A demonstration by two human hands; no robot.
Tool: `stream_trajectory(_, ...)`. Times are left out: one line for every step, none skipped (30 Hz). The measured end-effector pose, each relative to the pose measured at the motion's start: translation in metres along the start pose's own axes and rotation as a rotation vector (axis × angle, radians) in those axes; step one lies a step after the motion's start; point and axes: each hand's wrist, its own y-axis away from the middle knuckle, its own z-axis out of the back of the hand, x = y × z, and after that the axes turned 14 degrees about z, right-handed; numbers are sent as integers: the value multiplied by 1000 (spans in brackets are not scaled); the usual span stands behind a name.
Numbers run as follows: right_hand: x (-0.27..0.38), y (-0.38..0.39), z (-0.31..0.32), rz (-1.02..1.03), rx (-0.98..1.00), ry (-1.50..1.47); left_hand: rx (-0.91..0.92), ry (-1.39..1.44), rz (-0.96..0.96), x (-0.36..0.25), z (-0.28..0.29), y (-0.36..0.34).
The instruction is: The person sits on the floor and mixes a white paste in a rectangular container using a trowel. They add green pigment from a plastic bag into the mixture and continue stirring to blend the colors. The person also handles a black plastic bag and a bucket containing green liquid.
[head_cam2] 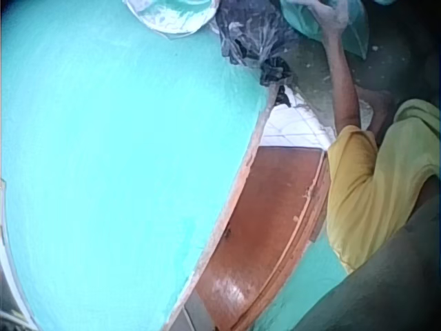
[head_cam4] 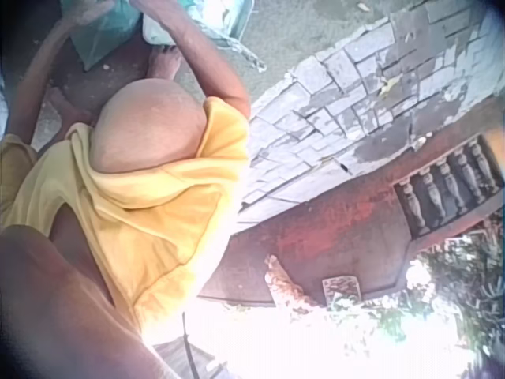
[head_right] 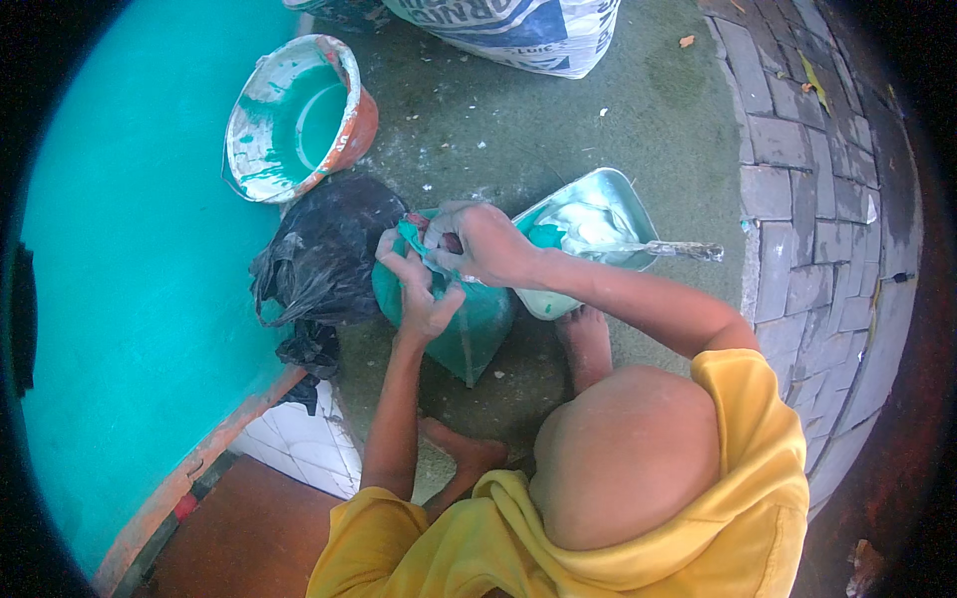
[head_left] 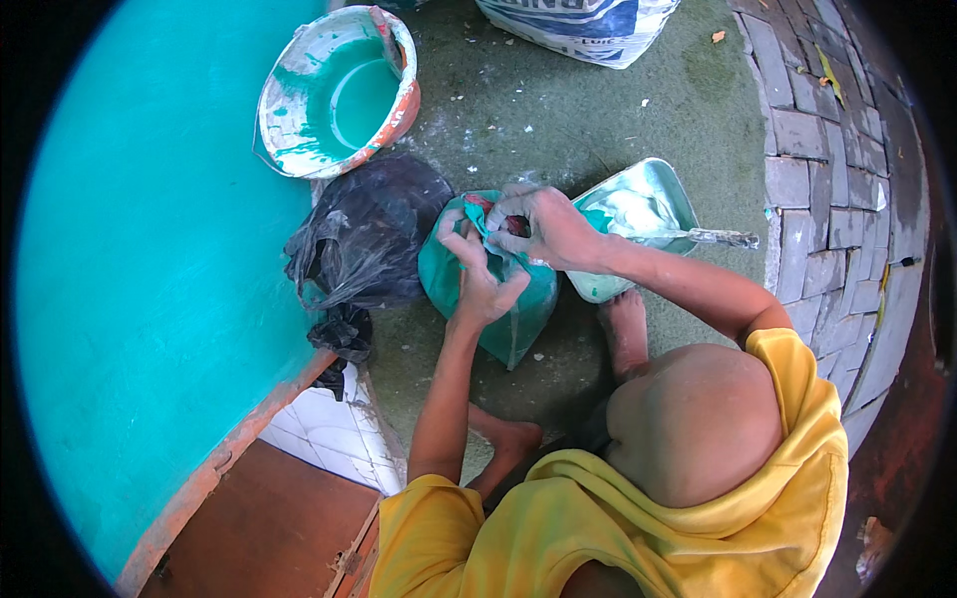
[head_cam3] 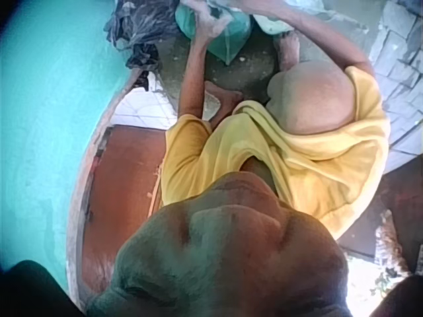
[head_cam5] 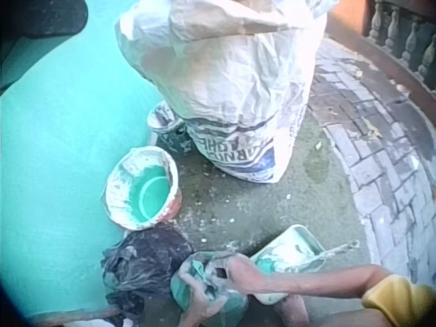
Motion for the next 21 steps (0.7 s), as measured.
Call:
stream_trajectory(0, 0, 0, 18, -16, 12, -42, 1, -9, 7, 1, 1)
stream_trajectory(0, 0, 1, 21, -21, -12, -84, 1, -18, 14, 2, 2)
stream_trajectory(2, 1, 3, 21, -25, -38, -126, 2, -25, 15, 2, 2)
stream_trajectory(4, 2, 5, 22, -29, -64, -234, 31, -77, 15, -1, 3)
stream_trajectory(5, 3, 7, 33, -23, -82, -228, -50, -54, 14, 2, 5)
stream_trajectory(4, 5, 9, 42, -17, -98, -219, -128, -30, 9, 5, 8)
stream_trajectory(5, 7, 10, 51, -11, -114, -210, -206, -7, 3, 7, 9)
stream_trajectory(7, 9, 12, 75, -5, -121, -288, -216, -35, -3, 2, 8)
stream_trajectory(11, 9, 12, 102, 2, -131, -270, -268, -48, -4, 4, 10)
stream_trajectory(13, 9, 12, 130, 10, -141, -252, -320, -60, -3, 6, 12)
stream_trajectory(14, 9, 11, 135, 18, -146, -233, -370, -73, -3, 8, 13)
stream_trajectory(13, 10, 10, 142, 26, -151, -198, -340, -47, -2, 9, 14)
stream_trajectory(13, 11, 9, 149, 34, -157, -162, -310, -20, 1, 10, 15)
stream_trajectory(14, 11, 10, 129, 46, -146, -126, -279, 6, 2, 10, 16)
stream_trajectory(16, 10, 12, 112, 58, -140, -134, -257, 10, 1, 9, 17)
stream_trajectory(17, 9, 12, 95, 70, -134, -141, -235, 13, 1, 5, 17)
stream_trajectory(17, 9, 10, 97, 61, -133, -148, -213, 17, 1, 2, 17)
stream_trajectory(16, 10, 11, 94, 50, -126, -147, -208, -4, 2, -1, 18)
stream_trajectory(16, 10, 11, 91, 39, -119, -156, -210, 8, 2, -3, 18)
stream_trajectory(17, 11, 11, 105, 19, -121, -166, -213, 20, 3, -4, 19)
stream_trajectory(20, 12, 11, 119, -1, -124, -182, -186, 33, 2, -7, 21)
